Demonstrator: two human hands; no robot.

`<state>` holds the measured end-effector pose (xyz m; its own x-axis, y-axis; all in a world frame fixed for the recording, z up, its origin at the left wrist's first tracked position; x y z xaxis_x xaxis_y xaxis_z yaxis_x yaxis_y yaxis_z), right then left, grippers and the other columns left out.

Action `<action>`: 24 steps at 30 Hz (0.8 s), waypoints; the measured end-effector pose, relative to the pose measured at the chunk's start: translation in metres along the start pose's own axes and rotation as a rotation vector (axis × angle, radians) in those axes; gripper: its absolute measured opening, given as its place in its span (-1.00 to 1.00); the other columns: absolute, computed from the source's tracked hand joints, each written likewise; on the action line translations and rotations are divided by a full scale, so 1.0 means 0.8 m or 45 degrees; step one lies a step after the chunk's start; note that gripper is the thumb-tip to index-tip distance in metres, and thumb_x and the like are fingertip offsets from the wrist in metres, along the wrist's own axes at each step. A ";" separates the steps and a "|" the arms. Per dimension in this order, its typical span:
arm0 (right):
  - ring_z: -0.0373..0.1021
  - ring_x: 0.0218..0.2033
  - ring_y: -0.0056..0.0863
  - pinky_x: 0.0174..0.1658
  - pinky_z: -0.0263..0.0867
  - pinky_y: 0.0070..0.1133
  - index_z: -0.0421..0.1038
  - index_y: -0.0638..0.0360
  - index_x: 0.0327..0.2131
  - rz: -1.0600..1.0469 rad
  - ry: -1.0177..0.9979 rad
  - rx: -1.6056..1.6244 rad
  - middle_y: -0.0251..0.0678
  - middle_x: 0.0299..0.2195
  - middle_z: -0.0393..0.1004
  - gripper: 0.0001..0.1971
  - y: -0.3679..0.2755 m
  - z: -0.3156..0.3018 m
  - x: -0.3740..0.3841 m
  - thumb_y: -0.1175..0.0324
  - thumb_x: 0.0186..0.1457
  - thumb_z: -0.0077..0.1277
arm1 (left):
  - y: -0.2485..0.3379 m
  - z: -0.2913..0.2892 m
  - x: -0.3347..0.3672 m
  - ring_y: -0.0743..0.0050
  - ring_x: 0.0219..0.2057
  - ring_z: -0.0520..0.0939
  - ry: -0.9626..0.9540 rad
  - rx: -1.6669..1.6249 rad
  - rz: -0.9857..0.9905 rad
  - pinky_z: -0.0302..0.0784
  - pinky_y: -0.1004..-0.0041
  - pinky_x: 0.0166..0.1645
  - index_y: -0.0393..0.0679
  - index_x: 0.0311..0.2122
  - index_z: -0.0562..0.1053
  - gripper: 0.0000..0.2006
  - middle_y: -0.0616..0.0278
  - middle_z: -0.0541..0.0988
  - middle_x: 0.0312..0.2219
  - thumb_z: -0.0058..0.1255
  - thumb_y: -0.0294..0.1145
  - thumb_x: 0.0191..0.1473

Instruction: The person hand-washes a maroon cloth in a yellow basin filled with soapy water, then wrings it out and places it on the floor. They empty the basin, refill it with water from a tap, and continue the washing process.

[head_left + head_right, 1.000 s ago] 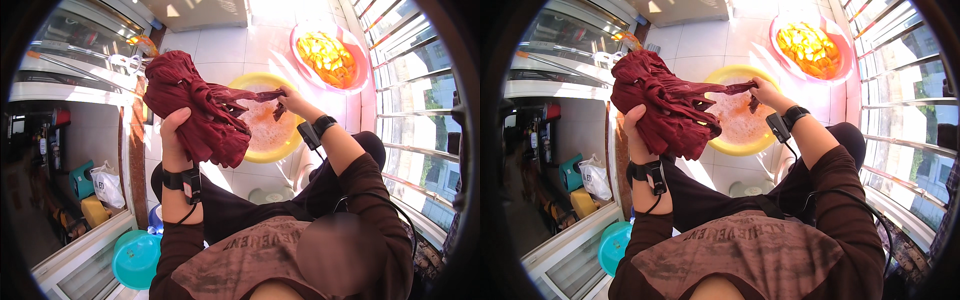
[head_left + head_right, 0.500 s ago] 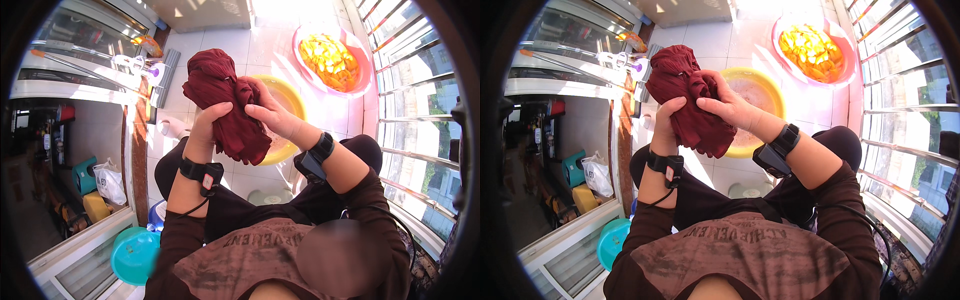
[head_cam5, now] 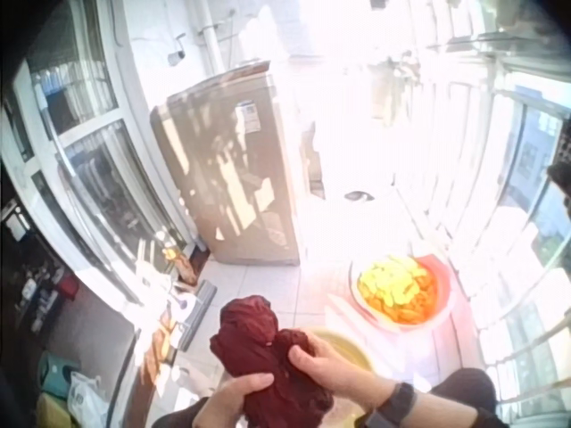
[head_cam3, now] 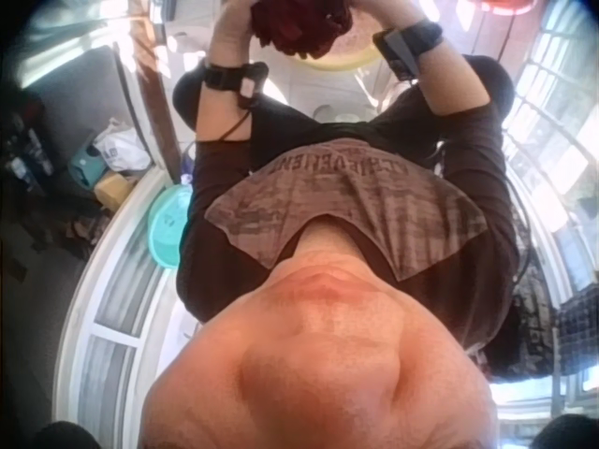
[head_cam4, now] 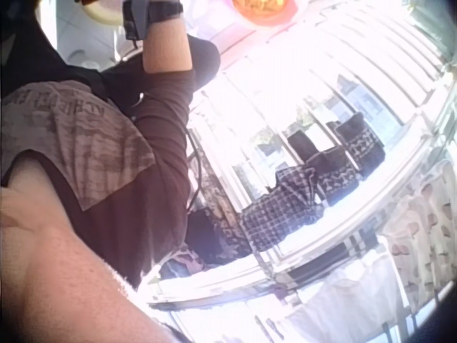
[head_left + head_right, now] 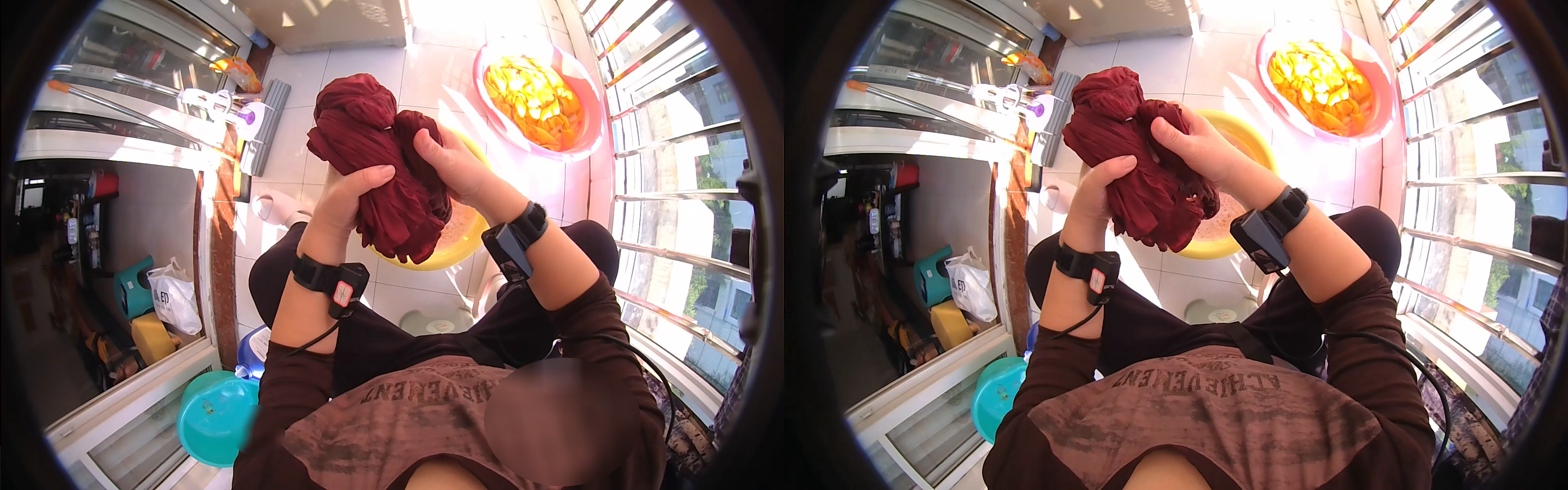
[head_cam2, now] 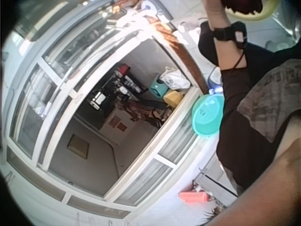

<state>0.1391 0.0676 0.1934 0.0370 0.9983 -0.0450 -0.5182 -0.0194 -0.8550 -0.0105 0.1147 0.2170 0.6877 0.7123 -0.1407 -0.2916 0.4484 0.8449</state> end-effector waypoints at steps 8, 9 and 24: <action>0.39 -0.17 -0.08 -0.08 0.26 -0.42 0.34 0.28 -0.12 -0.141 0.279 -0.888 0.03 -0.27 0.47 -0.48 -0.004 0.018 0.014 -0.05 0.25 -0.32 | -0.005 0.002 0.006 0.43 -0.11 0.47 0.076 0.155 0.199 0.41 0.43 0.00 -0.24 0.02 0.26 -0.44 0.21 0.43 -0.13 0.13 -0.52 -0.18; 0.38 -0.18 -0.03 -0.08 0.26 -0.41 0.35 0.27 -0.13 -0.191 0.262 -0.954 0.05 -0.27 0.47 -0.49 -0.006 0.018 0.016 -0.04 0.25 -0.33 | -0.004 -0.001 0.007 0.44 -0.11 0.47 0.084 0.190 0.226 0.41 0.43 -0.01 -0.24 0.01 0.27 -0.45 0.22 0.43 -0.14 0.14 -0.53 -0.18; 0.32 -0.29 -0.48 -0.10 0.24 -0.56 0.35 0.23 -0.18 -0.023 0.227 -0.442 -0.30 -0.35 0.43 -0.58 0.006 0.024 0.039 0.02 0.24 -0.24 | 0.005 -0.018 -0.011 0.42 -0.09 0.46 0.109 0.469 0.262 0.40 0.41 0.02 -0.23 0.05 0.24 -0.41 0.21 0.42 -0.10 0.13 -0.53 -0.16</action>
Point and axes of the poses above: each hand's wrist, its own x-axis towards the middle knuckle, its own z-axis out of the palm, y = z × x, the point moved 2 cm from there along x, towards the middle knuckle
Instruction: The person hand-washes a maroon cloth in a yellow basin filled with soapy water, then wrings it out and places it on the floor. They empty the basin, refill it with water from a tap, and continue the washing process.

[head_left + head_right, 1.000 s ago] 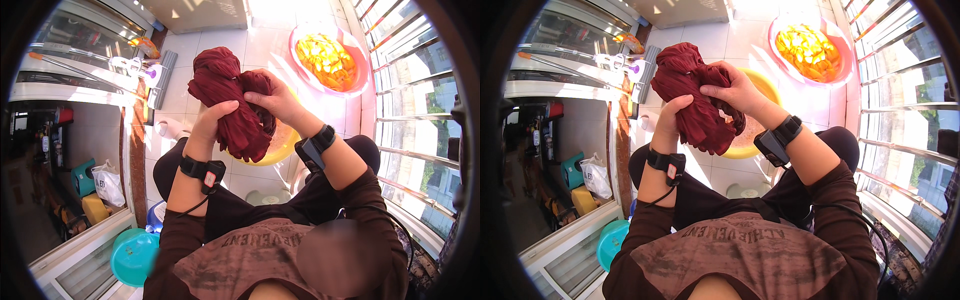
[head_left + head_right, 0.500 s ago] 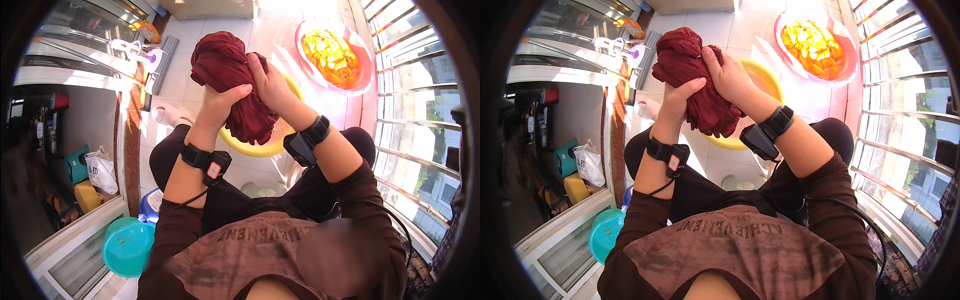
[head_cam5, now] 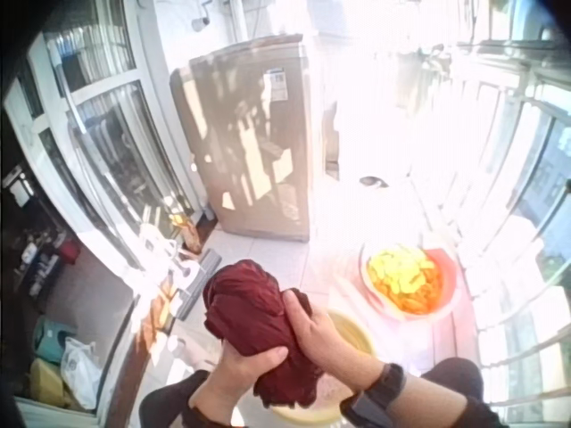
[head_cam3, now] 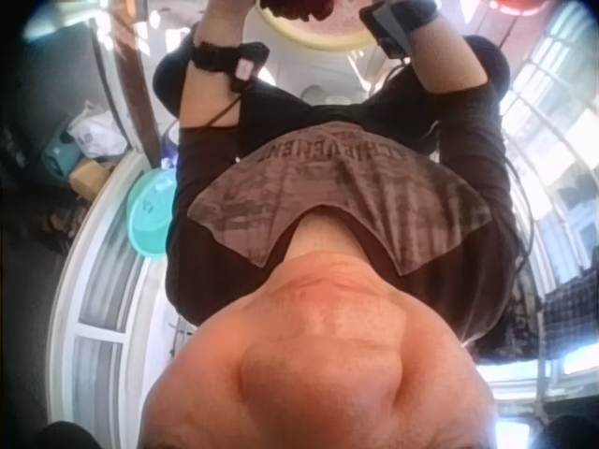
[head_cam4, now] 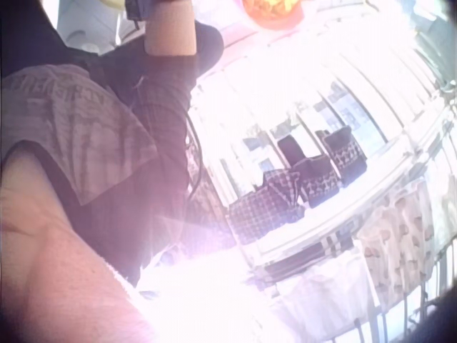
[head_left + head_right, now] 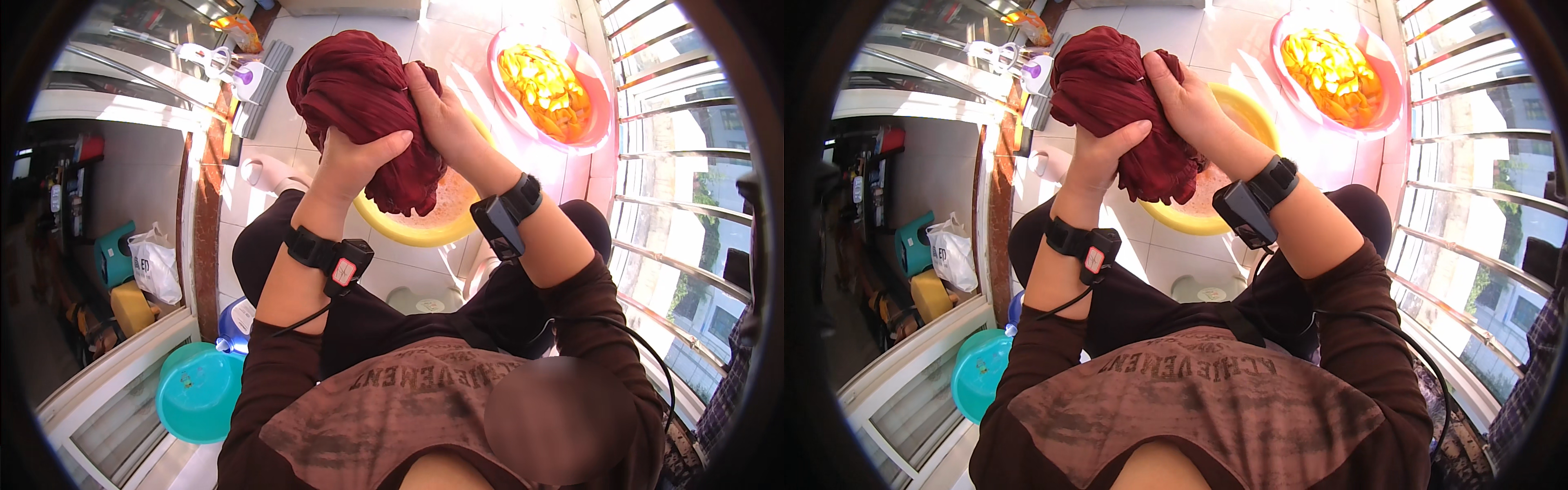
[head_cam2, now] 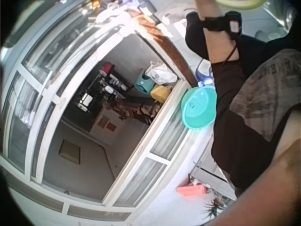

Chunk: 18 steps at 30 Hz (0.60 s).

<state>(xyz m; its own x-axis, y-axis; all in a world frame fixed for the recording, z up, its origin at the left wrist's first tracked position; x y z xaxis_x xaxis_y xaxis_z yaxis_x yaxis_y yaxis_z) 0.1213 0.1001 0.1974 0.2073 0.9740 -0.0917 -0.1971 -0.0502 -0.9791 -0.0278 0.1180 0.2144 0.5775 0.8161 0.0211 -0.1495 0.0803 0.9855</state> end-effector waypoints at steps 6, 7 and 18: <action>0.02 0.21 -0.42 0.25 -0.10 -0.52 -0.09 0.08 0.24 -0.214 -0.140 -0.045 -0.20 0.17 0.08 -0.34 0.023 0.021 0.007 -0.17 0.25 -0.58 | -0.008 0.015 -0.005 0.35 -0.06 0.46 -0.023 -0.442 -0.073 0.38 0.39 0.07 -0.22 0.08 0.22 -0.38 0.20 0.39 -0.05 0.12 -0.54 -0.18; -0.01 0.22 -0.39 0.26 -0.11 -0.50 -0.11 0.07 0.25 -0.255 -0.102 -0.166 -0.19 0.18 0.06 -0.34 0.024 0.021 0.006 -0.17 0.25 -0.56 | -0.008 0.014 -0.004 0.35 -0.06 0.46 -0.028 -0.462 -0.086 0.38 0.38 0.07 -0.22 0.07 0.22 -0.38 0.19 0.39 -0.06 0.11 -0.55 -0.18; 0.23 0.05 -0.03 0.13 0.13 -0.33 -0.33 0.23 0.25 -0.640 -0.404 -0.705 0.12 0.01 0.23 0.29 0.003 -0.015 -0.050 -0.17 -0.39 0.33 | 0.003 0.008 0.015 0.32 -0.11 0.48 0.184 -0.562 0.091 0.41 0.35 0.04 -0.21 0.03 0.23 -0.47 0.16 0.41 -0.14 0.01 -0.58 -0.14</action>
Point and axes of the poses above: each hand's wrist, its own x-axis towards the middle knuckle, its own z-axis out of the palm, y = z × x, the point moved 2 cm from there along x, towards the middle knuckle
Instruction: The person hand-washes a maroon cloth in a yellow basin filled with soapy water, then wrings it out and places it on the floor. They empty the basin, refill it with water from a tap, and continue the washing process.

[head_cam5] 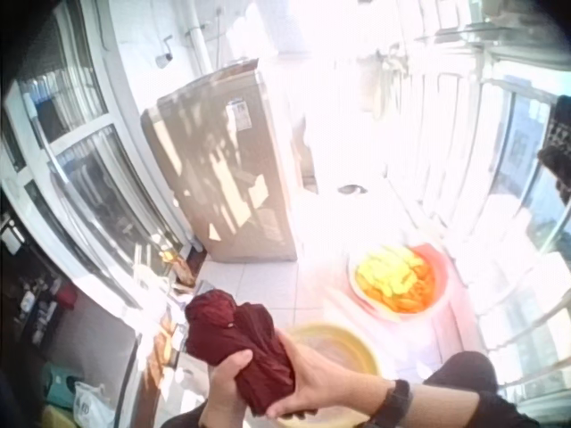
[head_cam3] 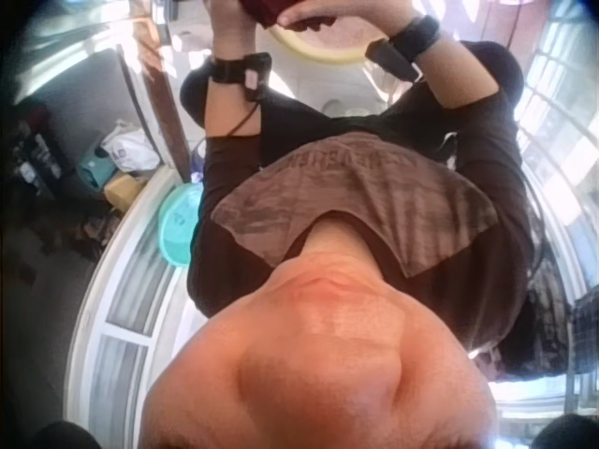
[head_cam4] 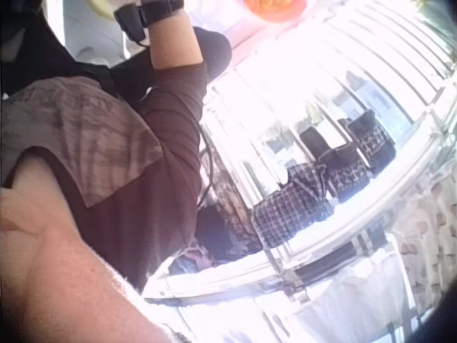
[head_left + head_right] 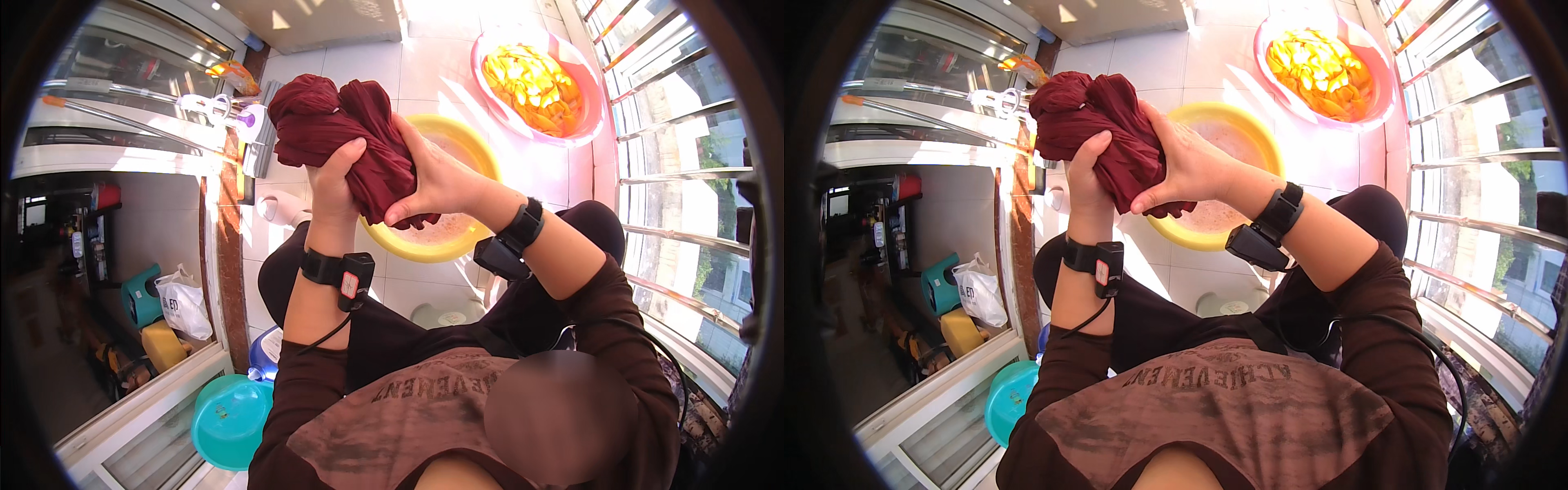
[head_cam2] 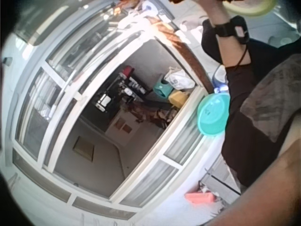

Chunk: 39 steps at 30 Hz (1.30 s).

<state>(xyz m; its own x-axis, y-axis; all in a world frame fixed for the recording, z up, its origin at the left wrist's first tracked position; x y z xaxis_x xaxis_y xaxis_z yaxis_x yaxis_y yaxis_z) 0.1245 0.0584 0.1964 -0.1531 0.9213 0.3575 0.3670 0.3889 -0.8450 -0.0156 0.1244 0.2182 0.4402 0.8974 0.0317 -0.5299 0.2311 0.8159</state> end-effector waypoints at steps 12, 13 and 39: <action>0.42 -0.35 -0.50 -0.21 0.34 -0.54 0.38 0.22 -0.23 0.306 -0.045 0.525 -0.25 -0.36 0.49 -0.58 0.058 0.038 0.005 0.21 -0.17 0.20 | -0.016 0.008 0.005 0.29 -0.26 0.55 0.013 0.048 0.015 0.48 0.33 -0.07 -0.26 -0.09 0.31 -0.60 0.14 0.47 -0.26 -0.03 -0.46 -0.12; 0.42 -0.31 -0.50 -0.17 0.33 -0.54 0.36 0.21 -0.18 0.286 -0.023 0.528 -0.24 -0.36 0.50 -0.55 0.058 0.038 0.007 0.19 -0.15 0.18 | -0.018 0.006 0.009 0.29 -0.27 0.55 0.026 0.035 -0.005 0.49 0.34 -0.09 -0.26 -0.11 0.32 -0.62 0.14 0.48 -0.27 -0.04 -0.46 -0.12; 0.41 -0.30 -0.54 -0.18 0.36 -0.55 0.37 0.22 -0.23 0.547 -0.443 0.670 -0.32 -0.35 0.47 -0.55 0.035 0.007 0.004 0.47 -0.34 0.19 | -0.021 -0.009 0.010 0.30 -0.26 0.55 -0.126 -0.188 -0.436 0.50 0.35 -0.09 -0.30 -0.09 0.32 -0.58 0.10 0.49 -0.26 0.05 -0.41 -0.11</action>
Point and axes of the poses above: each hand's wrist, its own x-axis towards the middle knuckle, its own z-axis out of the palm, y = z × x, the point moved 2 cm from there along x, towards the middle knuckle
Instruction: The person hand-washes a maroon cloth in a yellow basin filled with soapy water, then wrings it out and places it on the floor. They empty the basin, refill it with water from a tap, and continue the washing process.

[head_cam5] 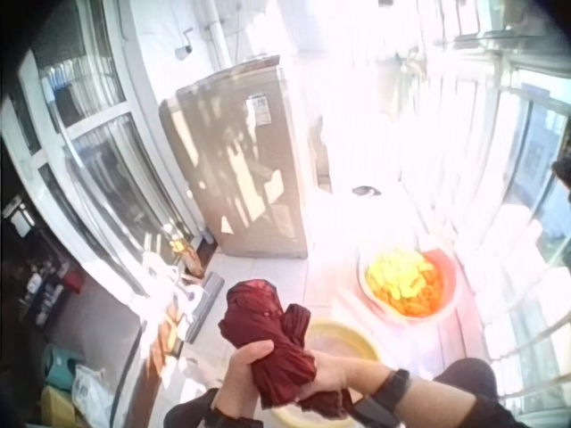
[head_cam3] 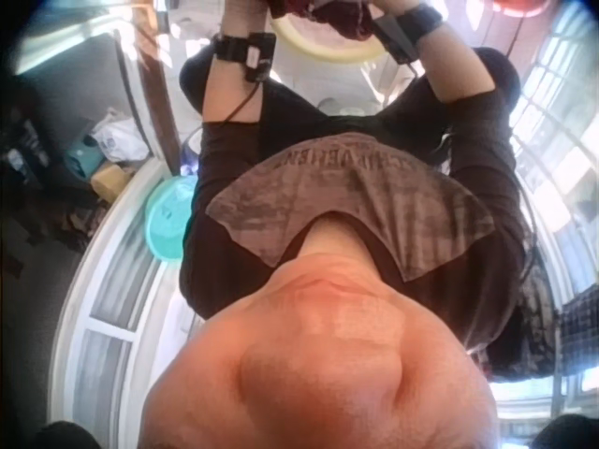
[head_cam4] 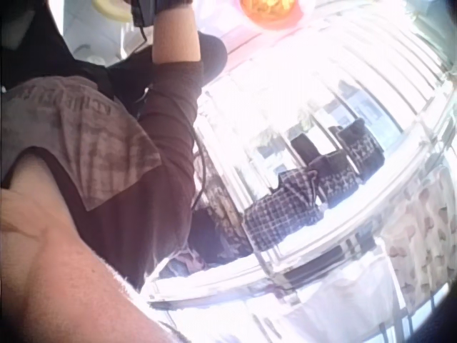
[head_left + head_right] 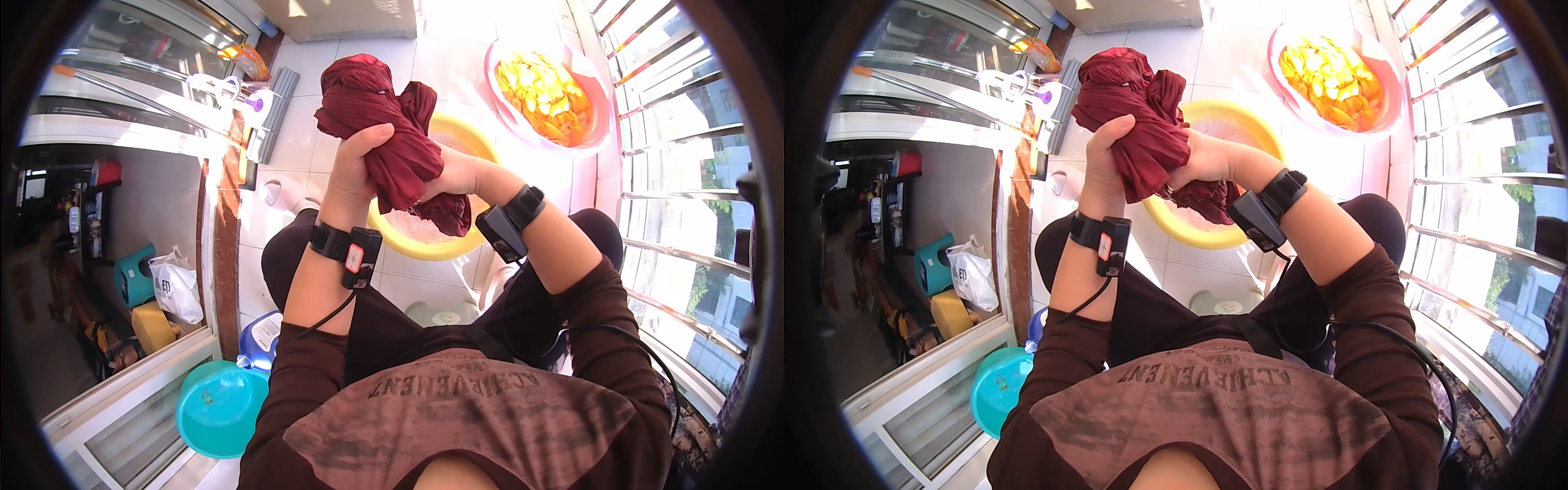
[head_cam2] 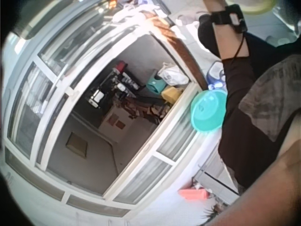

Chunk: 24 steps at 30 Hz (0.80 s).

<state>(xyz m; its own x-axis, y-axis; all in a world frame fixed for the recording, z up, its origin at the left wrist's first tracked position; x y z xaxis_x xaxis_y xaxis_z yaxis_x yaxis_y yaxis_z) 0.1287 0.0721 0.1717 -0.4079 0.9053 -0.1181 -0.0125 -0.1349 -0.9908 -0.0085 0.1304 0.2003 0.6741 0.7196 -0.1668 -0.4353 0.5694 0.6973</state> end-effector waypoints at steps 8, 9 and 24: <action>0.24 0.06 -0.18 0.12 0.15 -0.41 -0.07 0.22 0.18 -0.330 0.718 -0.639 -0.05 0.04 0.26 0.06 -0.009 0.015 -0.017 0.15 -0.38 0.39 | -0.002 0.001 0.020 0.38 -0.23 0.52 0.153 0.130 0.440 0.48 0.38 -0.07 -0.23 -0.04 0.26 -0.54 0.16 0.43 -0.23 0.08 -0.50 -0.11; 0.23 0.08 -0.17 0.13 0.14 -0.40 -0.07 0.23 0.18 -0.343 0.796 -0.756 -0.05 0.04 0.25 0.06 -0.010 0.024 -0.016 0.16 -0.38 0.39 | -0.001 0.006 0.021 0.41 -0.22 0.50 0.178 0.126 0.507 0.47 0.39 -0.07 -0.20 -0.03 0.25 -0.51 0.21 0.41 -0.21 0.10 -0.54 -0.13; 0.38 -0.11 -0.34 -0.01 0.26 -0.48 0.38 0.12 -0.13 -0.572 0.553 -0.555 -0.25 -0.15 0.46 -0.60 0.039 -0.011 0.029 0.20 -0.06 0.12 | -0.005 0.025 0.015 0.43 -0.34 0.55 0.079 -0.029 0.270 0.52 0.45 -0.19 -0.24 -0.22 0.38 -0.67 0.20 0.50 -0.34 0.10 -0.54 -0.20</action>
<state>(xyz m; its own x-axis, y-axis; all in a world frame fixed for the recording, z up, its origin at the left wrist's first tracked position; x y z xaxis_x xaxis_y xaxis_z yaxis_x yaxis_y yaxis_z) 0.1269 0.0921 0.1373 -0.0516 0.9250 0.3765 0.3059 0.3735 -0.8757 0.0133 0.1291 0.2092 0.5282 0.8469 -0.0611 -0.5775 0.4110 0.7054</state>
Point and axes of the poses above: each hand's wrist, its own x-axis towards the middle knuckle, its own z-axis out of the palm, y = z × x, the point moved 2 cm from there along x, towards the middle knuckle
